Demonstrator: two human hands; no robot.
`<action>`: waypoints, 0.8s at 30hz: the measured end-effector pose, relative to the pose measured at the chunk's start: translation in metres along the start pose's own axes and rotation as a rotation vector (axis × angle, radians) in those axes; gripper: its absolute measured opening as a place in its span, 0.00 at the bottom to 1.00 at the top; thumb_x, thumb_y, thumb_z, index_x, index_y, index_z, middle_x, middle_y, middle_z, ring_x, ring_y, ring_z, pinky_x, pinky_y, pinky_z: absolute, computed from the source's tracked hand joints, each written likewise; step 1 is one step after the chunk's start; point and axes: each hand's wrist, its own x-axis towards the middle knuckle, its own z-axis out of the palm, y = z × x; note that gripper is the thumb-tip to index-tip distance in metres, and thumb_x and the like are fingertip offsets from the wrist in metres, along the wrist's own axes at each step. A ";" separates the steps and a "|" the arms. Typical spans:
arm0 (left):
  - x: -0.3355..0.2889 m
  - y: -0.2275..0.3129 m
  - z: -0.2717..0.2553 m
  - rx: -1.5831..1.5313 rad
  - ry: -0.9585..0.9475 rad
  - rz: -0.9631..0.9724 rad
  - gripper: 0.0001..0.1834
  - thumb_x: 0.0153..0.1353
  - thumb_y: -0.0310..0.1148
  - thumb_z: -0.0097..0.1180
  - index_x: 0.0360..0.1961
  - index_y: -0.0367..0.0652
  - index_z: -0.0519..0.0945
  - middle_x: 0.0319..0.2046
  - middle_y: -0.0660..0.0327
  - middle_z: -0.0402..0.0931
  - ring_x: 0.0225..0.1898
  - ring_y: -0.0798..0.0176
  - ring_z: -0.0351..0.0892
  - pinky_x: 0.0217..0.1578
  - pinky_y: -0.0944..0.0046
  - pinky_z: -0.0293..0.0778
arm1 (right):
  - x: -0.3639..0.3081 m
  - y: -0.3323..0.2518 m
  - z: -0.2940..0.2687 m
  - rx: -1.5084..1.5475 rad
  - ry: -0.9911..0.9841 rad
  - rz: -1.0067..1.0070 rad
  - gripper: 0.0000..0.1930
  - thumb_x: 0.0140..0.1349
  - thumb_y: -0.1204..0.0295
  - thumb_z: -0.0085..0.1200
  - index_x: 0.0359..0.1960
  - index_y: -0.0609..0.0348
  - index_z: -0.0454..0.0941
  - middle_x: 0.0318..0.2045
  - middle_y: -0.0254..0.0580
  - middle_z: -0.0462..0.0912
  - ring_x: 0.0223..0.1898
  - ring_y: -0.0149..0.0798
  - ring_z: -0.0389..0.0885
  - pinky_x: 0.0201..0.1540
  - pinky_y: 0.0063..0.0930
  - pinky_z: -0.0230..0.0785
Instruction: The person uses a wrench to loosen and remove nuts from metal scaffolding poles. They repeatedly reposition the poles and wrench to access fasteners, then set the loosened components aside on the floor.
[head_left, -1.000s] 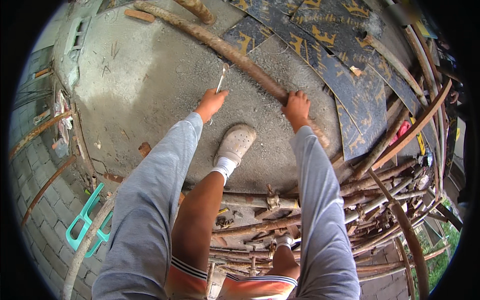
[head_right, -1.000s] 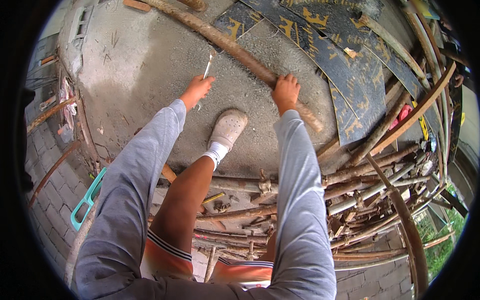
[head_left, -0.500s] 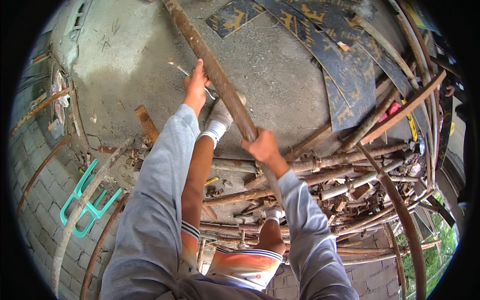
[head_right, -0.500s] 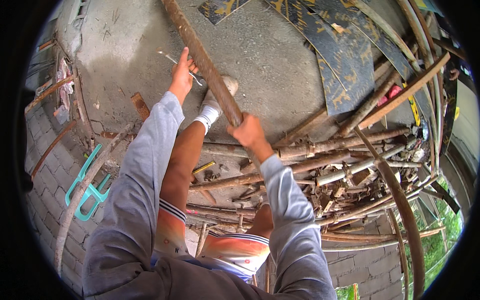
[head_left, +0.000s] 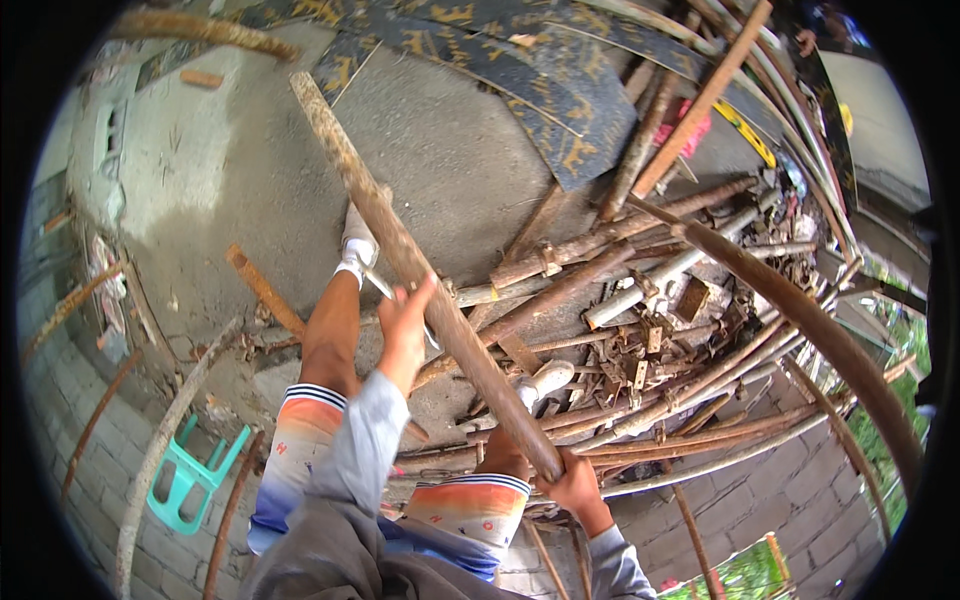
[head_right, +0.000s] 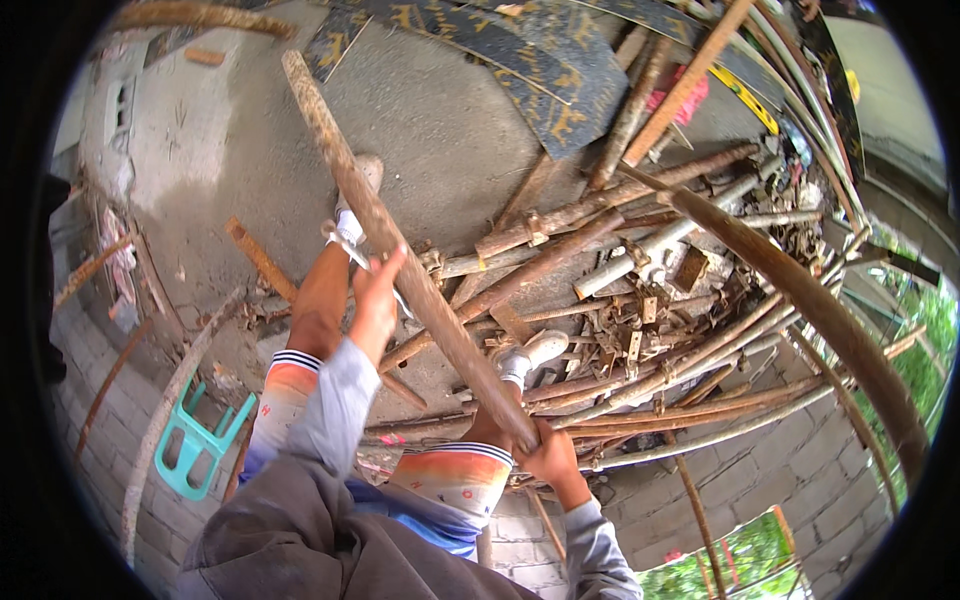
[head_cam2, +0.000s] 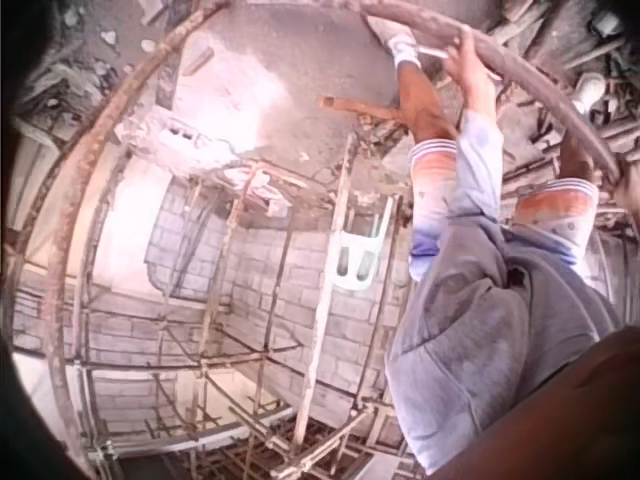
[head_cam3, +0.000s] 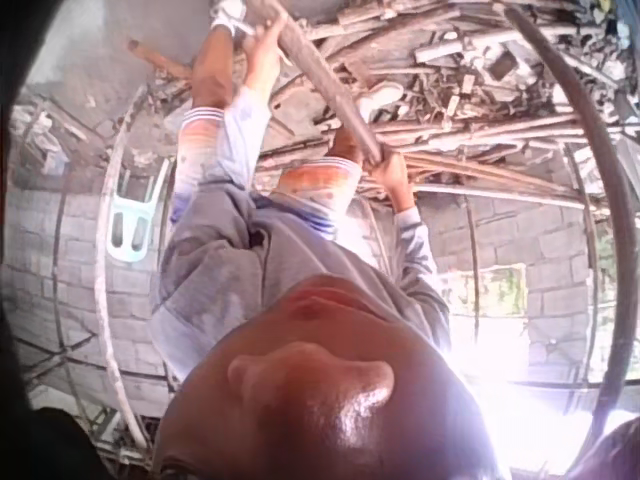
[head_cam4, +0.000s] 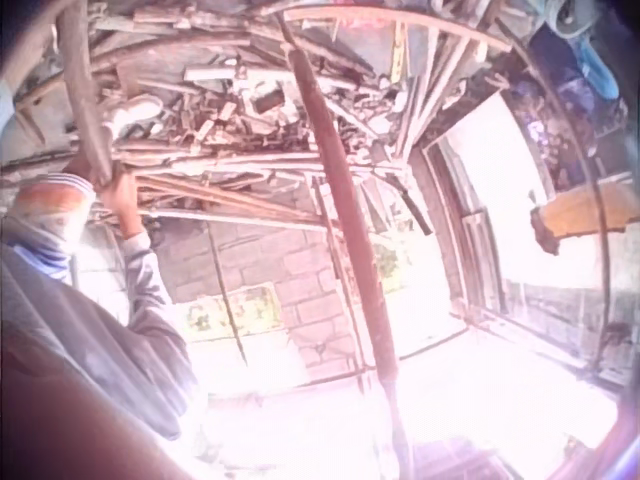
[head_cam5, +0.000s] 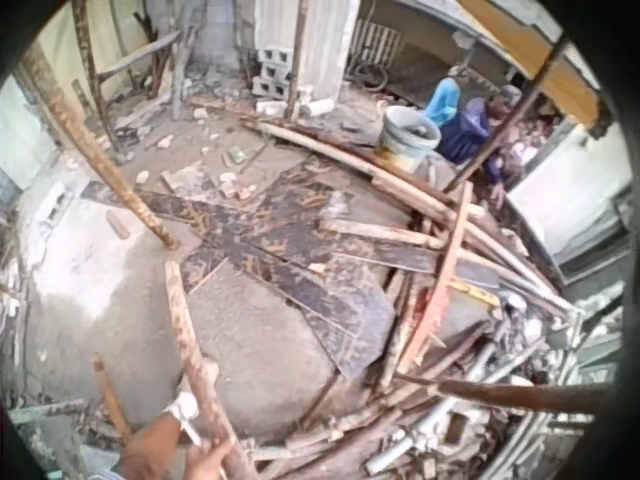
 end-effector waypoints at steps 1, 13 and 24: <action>-0.030 -0.001 0.005 -0.040 -0.043 -0.014 0.18 0.56 0.34 0.76 0.40 0.40 0.77 0.34 0.65 0.77 0.36 0.68 0.77 0.40 0.65 0.72 | -0.021 0.017 0.002 0.037 -0.002 0.013 0.23 0.43 0.62 0.71 0.35 0.68 0.81 0.24 0.62 0.83 0.28 0.57 0.86 0.34 0.43 0.78; -0.040 0.051 0.145 -0.048 -0.451 0.076 0.24 0.62 0.32 0.71 0.29 0.54 0.61 0.30 0.71 0.69 0.37 0.73 0.73 0.41 0.70 0.70 | 0.001 0.023 0.015 0.406 0.308 0.013 0.26 0.45 0.57 0.73 0.37 0.67 0.82 0.26 0.61 0.84 0.31 0.56 0.88 0.37 0.43 0.79; 0.008 0.143 0.066 0.062 -0.517 0.049 0.26 0.74 0.46 0.48 0.52 0.28 0.76 0.48 0.45 0.83 0.48 0.48 0.85 0.50 0.55 0.79 | 0.149 -0.108 -0.073 0.803 0.610 -0.270 0.25 0.50 0.63 0.71 0.44 0.70 0.81 0.30 0.49 0.85 0.32 0.36 0.82 0.40 0.37 0.76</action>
